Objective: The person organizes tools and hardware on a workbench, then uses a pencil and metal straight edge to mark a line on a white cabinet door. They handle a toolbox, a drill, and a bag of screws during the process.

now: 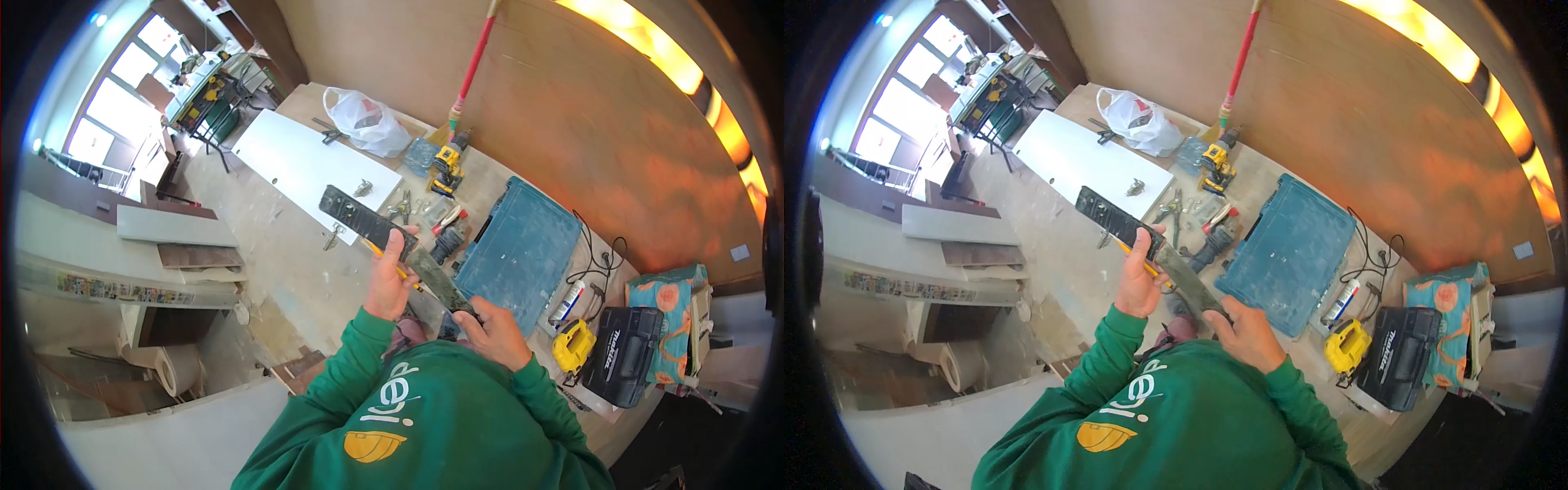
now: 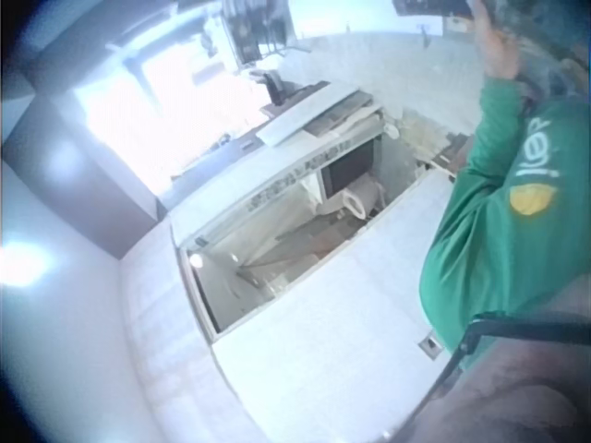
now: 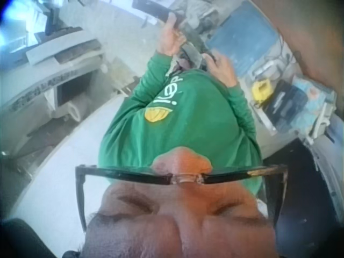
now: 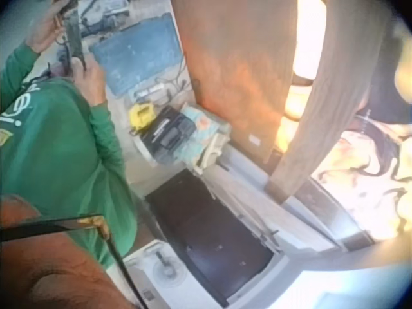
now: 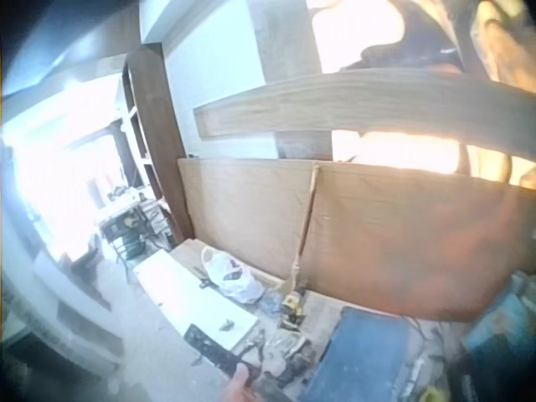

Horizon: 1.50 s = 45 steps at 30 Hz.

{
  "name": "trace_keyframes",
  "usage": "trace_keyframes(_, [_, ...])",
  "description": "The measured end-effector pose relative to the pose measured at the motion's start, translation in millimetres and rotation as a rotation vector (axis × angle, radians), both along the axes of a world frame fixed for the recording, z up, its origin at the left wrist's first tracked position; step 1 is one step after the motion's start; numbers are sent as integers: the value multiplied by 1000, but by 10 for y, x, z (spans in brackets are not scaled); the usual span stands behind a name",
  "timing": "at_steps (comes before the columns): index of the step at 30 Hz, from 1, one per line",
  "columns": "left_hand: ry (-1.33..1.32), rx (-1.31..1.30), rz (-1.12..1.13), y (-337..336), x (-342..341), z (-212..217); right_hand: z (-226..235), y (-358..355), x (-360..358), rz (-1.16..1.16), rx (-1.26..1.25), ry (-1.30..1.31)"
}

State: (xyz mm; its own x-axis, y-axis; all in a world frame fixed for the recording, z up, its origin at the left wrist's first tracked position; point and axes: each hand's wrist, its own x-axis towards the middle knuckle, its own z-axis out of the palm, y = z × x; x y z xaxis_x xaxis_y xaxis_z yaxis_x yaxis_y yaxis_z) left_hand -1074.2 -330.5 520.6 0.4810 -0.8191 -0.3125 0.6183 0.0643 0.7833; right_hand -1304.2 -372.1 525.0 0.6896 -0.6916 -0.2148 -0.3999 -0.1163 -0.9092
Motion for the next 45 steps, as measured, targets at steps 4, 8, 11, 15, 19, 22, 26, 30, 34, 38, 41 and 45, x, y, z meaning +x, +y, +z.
trace_keyframes(4, [-82,51,-14,-29,-52,-47,-161,-58,20,70,11,-67])
trace_keyframes(8, [-197,166,-186,-22,-153,-108,-144,-212,194,57,261,-38])
trace_keyframes(11, [-150,242,-348,24,-310,-261,-146,-268,465,-33,546,-116])
trace_keyframes(15, [-108,301,-261,-77,-55,-326,-326,-114,481,-160,736,-271])
trace_keyframes(19, [-149,374,-163,-240,197,-340,-686,82,141,14,437,-65])
trace_keyframes(22, [-246,435,-243,-425,202,-525,-754,67,270,-150,343,-14])
trace_keyframes(26, [-381,391,-344,-839,250,-1098,-905,25,704,-345,594,59])
trace_keyframes(30, [-924,423,-857,-1001,266,-1667,-1644,51,822,-229,509,55])
trace_keyframes(34, [-811,394,-430,-1070,396,-1860,-2535,-314,1105,-529,441,404])
trace_keyframes(38, [-864,521,-552,-803,1172,-2566,-3129,-1172,1396,-517,173,682])
trace_keyframes(41, [-775,573,-512,-540,1602,-2688,-3375,-1756,1615,-485,158,757])
trace_keyframes(45, [-786,715,-525,-187,1936,-2831,-3794,-2227,1704,-554,79,850])
